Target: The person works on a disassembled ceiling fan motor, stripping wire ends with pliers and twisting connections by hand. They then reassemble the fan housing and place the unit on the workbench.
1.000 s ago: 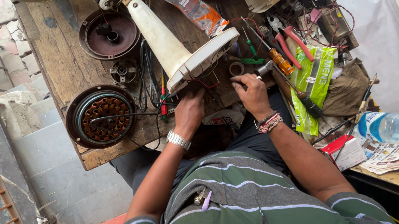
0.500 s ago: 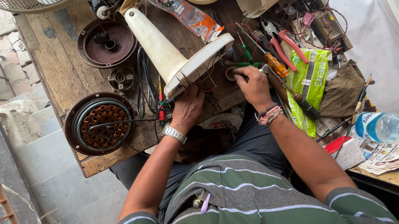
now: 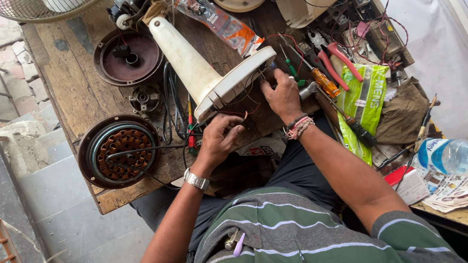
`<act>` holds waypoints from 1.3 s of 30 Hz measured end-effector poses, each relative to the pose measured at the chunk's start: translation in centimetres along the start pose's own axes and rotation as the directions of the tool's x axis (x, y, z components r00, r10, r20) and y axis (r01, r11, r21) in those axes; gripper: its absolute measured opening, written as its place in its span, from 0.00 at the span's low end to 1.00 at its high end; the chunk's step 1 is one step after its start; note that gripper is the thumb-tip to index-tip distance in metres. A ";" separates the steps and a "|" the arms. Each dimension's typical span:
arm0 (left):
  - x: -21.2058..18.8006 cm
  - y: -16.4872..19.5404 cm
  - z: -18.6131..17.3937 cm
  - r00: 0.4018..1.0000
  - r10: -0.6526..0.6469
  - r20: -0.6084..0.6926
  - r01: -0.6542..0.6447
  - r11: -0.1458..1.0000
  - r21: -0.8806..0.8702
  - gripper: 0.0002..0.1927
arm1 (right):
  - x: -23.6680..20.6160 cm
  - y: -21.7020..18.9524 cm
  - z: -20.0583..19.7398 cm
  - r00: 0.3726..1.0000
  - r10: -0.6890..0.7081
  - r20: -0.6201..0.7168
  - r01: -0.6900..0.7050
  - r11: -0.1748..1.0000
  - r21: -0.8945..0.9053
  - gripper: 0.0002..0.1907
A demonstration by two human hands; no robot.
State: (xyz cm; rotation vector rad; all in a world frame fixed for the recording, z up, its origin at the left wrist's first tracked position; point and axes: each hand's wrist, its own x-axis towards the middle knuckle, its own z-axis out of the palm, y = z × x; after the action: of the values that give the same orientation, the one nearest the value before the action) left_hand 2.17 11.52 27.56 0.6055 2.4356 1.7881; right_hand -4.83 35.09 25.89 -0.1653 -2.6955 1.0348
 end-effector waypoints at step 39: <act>6.2 3.1 3.8 0.980 0.201 0.001 -0.181 0.877 0.446 0.06 | -4.3 -5.2 -8.6 0.730 -0.665 0.157 0.674 0.664 -0.323 0.15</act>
State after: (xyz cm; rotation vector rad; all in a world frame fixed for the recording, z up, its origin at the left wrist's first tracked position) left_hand -1.64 17.86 30.37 0.8734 2.9326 1.2981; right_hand 1.57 35.89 34.69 0.7452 -2.5710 0.3049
